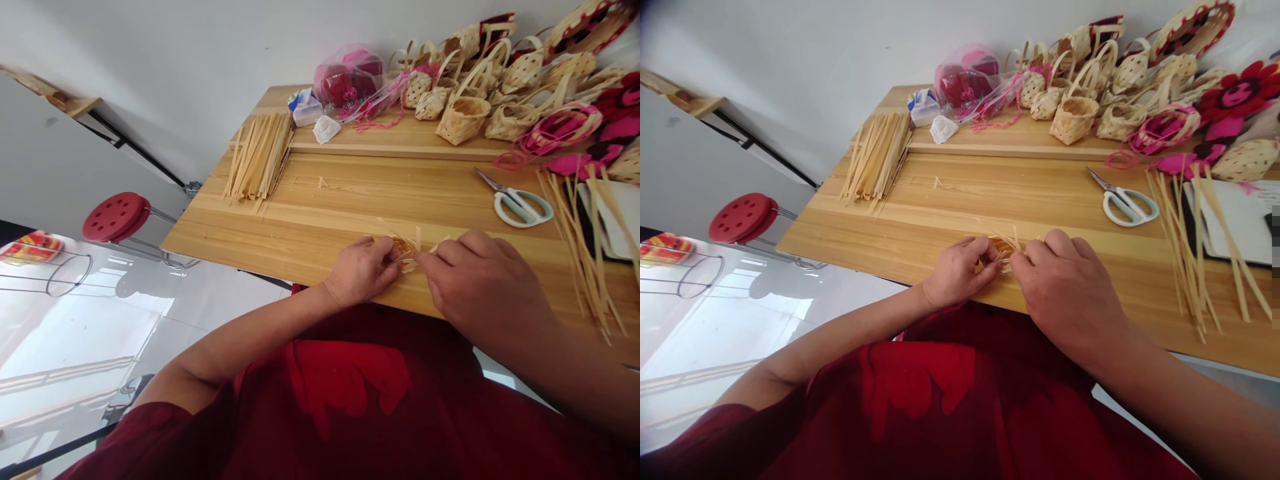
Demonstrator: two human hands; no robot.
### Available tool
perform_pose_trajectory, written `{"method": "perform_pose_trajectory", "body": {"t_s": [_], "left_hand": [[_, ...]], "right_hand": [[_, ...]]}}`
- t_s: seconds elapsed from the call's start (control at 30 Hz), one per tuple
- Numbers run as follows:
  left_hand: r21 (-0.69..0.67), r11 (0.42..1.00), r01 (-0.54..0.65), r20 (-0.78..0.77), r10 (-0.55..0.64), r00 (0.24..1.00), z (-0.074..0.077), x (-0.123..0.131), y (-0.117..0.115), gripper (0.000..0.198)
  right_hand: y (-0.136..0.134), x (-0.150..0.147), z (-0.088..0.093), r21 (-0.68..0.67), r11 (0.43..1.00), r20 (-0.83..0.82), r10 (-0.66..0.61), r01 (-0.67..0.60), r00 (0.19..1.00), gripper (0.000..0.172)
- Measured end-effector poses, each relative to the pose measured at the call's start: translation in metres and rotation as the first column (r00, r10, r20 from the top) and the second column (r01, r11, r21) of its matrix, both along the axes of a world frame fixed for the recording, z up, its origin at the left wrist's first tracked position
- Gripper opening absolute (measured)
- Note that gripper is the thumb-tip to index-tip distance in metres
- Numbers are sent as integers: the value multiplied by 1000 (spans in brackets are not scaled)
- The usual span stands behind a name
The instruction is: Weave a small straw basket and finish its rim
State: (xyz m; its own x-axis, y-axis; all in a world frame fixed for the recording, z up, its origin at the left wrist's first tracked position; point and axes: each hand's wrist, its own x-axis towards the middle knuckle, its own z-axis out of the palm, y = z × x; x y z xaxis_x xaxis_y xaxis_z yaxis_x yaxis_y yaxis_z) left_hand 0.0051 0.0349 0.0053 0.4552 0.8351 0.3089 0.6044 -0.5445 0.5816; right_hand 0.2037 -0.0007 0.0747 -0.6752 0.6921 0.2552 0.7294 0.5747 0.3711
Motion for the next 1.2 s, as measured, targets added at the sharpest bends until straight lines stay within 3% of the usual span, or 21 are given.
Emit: {"method": "perform_pose_trajectory", "body": {"t_s": [0.17,0.27,0.37,0.47,0.57,0.9,1.2], "left_hand": [[-51,998,42,0,-42,999,4,-3,6,7],[-74,995,66,-14,-67,998,6,-4,6,6],[-60,994,87,-28,-88,996,6,-3,5,6],[-20,995,97,-27,-98,995,3,-3,4,10],[18,995,95,-31,-94,995,-1,-3,5,13],[145,967,211,-174,-185,967,1,-6,8,21],[181,948,263,-220,-222,950,1,-9,9,30]], "right_hand": [[5,-1,-3,123,986,-53,119,-112,991,16],[12,0,1,14,985,10,172,-172,985,20],[23,5,5,-211,975,46,78,-67,996,21],[35,8,8,-414,904,42,-97,106,994,24],[45,6,11,-505,838,32,-219,205,975,23],[51,-9,22,-539,802,127,-226,258,966,25],[69,-2,17,-535,819,35,-221,205,975,19]]}}
